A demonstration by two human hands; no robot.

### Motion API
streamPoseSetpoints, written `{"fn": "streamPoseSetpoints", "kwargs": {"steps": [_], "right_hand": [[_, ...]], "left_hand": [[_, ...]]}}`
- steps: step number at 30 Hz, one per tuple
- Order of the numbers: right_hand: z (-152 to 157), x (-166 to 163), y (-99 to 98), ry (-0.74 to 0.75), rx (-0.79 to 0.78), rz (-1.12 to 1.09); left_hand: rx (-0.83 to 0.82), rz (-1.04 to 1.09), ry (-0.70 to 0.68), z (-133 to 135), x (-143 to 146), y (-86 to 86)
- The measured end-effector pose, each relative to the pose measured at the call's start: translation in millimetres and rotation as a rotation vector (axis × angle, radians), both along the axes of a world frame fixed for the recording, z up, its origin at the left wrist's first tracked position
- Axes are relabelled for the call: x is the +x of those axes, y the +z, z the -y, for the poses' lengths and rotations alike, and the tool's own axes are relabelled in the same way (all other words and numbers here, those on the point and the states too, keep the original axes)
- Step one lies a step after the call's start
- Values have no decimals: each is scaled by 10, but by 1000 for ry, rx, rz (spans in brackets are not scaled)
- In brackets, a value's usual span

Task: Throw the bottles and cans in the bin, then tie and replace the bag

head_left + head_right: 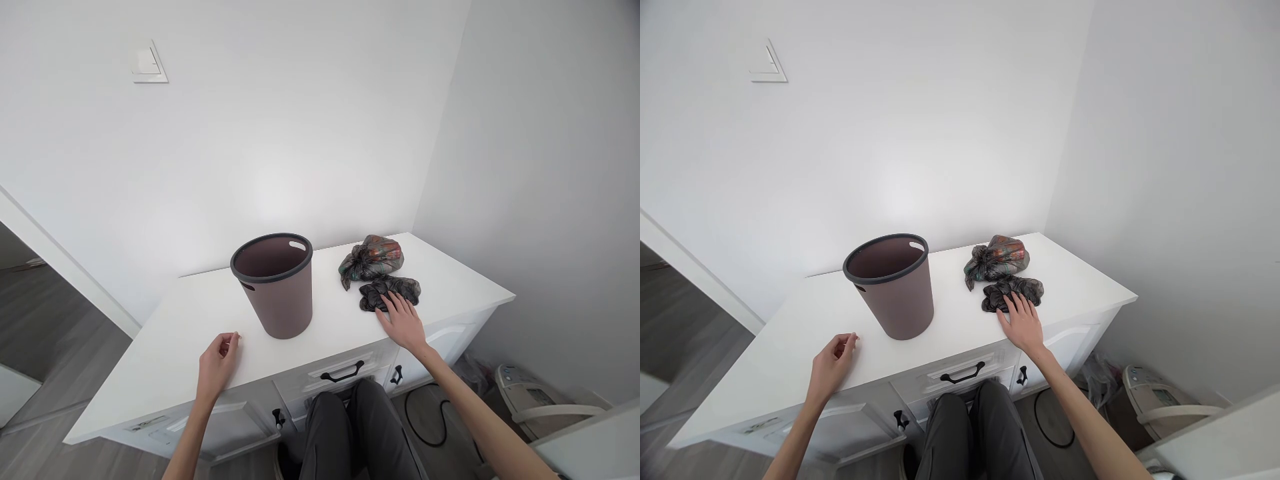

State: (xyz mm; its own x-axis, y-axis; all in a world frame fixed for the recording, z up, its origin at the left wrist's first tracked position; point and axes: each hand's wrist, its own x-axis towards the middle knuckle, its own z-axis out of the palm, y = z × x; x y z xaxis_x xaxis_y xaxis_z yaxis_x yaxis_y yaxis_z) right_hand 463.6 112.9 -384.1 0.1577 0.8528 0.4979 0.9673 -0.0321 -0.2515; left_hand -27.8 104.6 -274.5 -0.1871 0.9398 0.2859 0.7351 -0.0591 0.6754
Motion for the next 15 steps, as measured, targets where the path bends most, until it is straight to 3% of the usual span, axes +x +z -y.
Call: {"fn": "streamPoseSetpoints", "kwargs": {"steps": [15], "right_hand": [[7,-20,59,-4,-12,-2]], "left_hand": [[-21,-11,2,10,7,34]]}}
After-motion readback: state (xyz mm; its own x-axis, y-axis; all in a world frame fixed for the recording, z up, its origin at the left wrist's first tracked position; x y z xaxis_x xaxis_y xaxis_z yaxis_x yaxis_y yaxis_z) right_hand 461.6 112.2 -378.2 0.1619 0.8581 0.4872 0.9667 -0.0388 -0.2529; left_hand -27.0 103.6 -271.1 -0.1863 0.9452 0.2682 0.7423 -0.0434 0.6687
